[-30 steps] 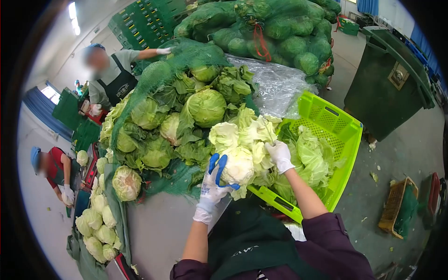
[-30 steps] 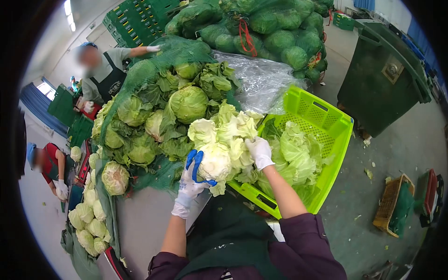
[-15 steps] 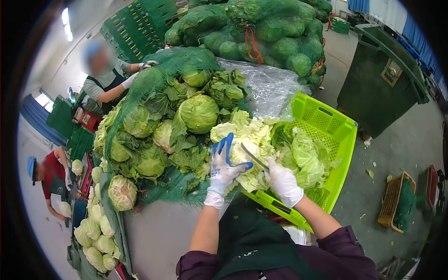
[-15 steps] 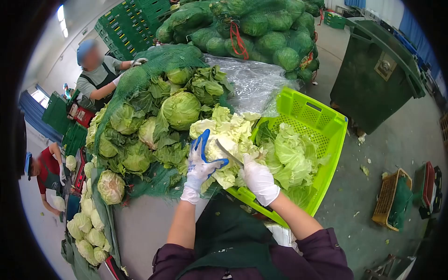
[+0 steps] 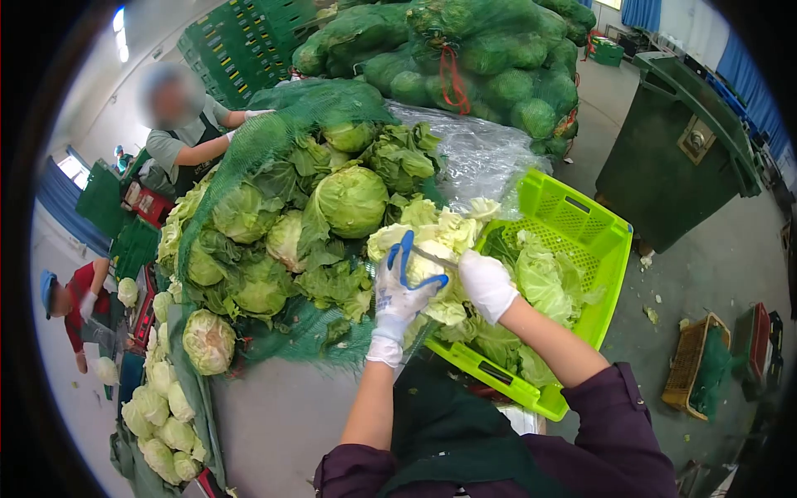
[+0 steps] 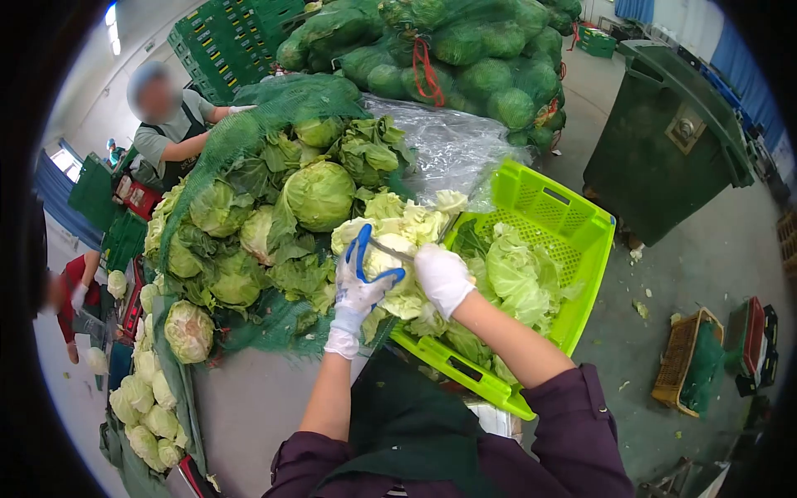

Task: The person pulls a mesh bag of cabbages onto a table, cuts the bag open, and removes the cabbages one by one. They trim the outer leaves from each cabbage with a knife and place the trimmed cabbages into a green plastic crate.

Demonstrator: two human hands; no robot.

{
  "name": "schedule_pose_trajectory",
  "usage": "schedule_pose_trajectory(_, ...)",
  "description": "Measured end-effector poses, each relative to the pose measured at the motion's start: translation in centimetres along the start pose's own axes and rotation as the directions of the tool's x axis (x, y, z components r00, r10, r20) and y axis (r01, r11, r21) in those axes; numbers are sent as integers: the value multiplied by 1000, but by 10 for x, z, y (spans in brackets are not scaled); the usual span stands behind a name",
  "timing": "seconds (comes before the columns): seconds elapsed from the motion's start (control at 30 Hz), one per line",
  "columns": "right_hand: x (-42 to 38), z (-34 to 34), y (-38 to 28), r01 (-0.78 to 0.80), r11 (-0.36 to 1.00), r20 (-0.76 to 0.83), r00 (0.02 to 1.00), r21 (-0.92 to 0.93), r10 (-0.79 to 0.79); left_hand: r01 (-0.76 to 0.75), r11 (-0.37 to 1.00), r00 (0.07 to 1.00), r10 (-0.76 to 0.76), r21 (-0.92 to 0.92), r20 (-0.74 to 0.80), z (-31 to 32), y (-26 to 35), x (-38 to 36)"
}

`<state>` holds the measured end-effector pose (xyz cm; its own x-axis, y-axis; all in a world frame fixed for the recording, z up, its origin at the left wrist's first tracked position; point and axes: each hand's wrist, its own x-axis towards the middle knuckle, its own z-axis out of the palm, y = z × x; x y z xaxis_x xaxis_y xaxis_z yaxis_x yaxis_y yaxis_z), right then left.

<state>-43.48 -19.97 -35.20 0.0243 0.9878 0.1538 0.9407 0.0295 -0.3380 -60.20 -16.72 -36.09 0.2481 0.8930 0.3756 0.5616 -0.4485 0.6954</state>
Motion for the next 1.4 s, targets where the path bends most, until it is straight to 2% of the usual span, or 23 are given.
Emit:
schedule_pose_trajectory(0.07, 14, 9, 4, -13, 997, 88, 996, -82, 21, 13, 998, 999, -15, 56, 39, -2, 4, 0)
schedule_pose_trajectory(0.17, 49, 28, 43, -25, 974, 76, 996, -224, 43, -179, 963, 983, 181, 200, 7, -2, 18, -25)
schedule_pose_trajectory(0.2, 51, 26, 53, -165, 974, 25, 985, -154, 170, -183, 964, 983, 185, 192, 8, -4, 14, -31)
schedule_pose_trajectory(0.33, 33, 21, 80, -233, 968, 50, 972, 91, 229, -103, 993, 994, 104, -65, 19, -22, -15, -47)
schedule_pose_trajectory(0.37, 21, 22, 74, -225, 929, 26, 973, 294, 228, -100, 993, 994, 102, -60, 38, -26, -17, -51)
schedule_pose_trajectory(0.47, -23, 18, 33, -270, 538, 161, 957, 798, 241, -88, 983, 995, 95, -158, 42, -31, -16, -69)
schedule_pose_trajectory(0.5, -31, 12, 17, -414, 511, 319, 910, 753, 267, 8, 928, 998, 15, -373, 59, -31, -7, -76)
schedule_pose_trajectory(0.53, -38, 21, 4, -315, 324, 267, 946, 892, 185, 35, 921, 996, 0, -389, 90, -36, -8, -82)
schedule_pose_trajectory(0.6, -46, 30, -14, -436, 31, 431, 897, 899, 99, 149, 828, 987, -88, -541, 136, -46, -1, -92)
schedule_pose_trajectory(0.67, -48, 12, -33, -449, 19, 445, 890, 893, 105, 269, 475, 951, -268, -838, 153, -48, 0, -85)
schedule_pose_trajectory(0.7, -44, 15, -38, -398, 7, 395, 911, 917, 119, 238, 561, 963, -241, -793, 119, -49, -6, -74)
schedule_pose_trajectory(0.73, -43, 15, -41, -303, -1, 301, 946, 953, 117, 211, 458, 960, -261, -863, 96, -47, -10, -71)
schedule_pose_trajectory(0.83, -33, 9, -36, -226, 111, 213, 970, 968, 117, 141, 631, 981, -194, -762, 21, -63, 6, -40)
schedule_pose_trajectory(0.93, -18, 21, -24, -214, 286, 172, 971, 934, 165, 168, 878, 986, -154, -449, 68, -53, 10, -17)
schedule_pose_trajectory(0.97, -15, 29, -21, -239, 330, 181, 963, 913, 198, 83, 923, 992, -39, -376, 123, -45, 6, -13)
schedule_pose_trajectory(1.0, -13, 33, -19, -267, 372, 191, 954, 889, 229, 22, 990, 999, -15, -141, 52, -32, -10, -16)
schedule_pose_trajectory(1.07, -1, 29, -7, -251, 445, 148, 956, 860, 253, 86, 891, 996, -68, -445, 55, -24, -19, -20)
schedule_pose_trajectory(1.13, 11, 59, 16, -388, 507, 37, 820, 769, 571, 47, 912, 999, -32, -407, 43, -24, -21, -31)
schedule_pose_trajectory(1.17, 16, 79, 38, -439, 744, -127, 814, 505, 567, -14, 931, 1000, 19, -364, 12, -26, -22, -28)
schedule_pose_trajectory(1.2, 12, 54, 34, -522, 693, 45, 813, 497, 580, -19, 933, 1000, 22, -360, 5, -28, -23, -26)
schedule_pose_trajectory(1.27, -6, 11, -2, -322, 771, -101, 890, 550, 444, -22, 934, 1000, 25, -357, 3, -29, -23, -29)
schedule_pose_trajectory(1.33, -11, 4, -23, -115, 843, -84, 979, 525, 186, -63, 974, 997, 71, -217, 30, -33, -14, -28)
schedule_pose_trajectory(1.4, -4, 15, -27, -116, 888, -35, 989, 445, 147, -255, 966, 967, 256, -54, 17, -30, -10, -26)
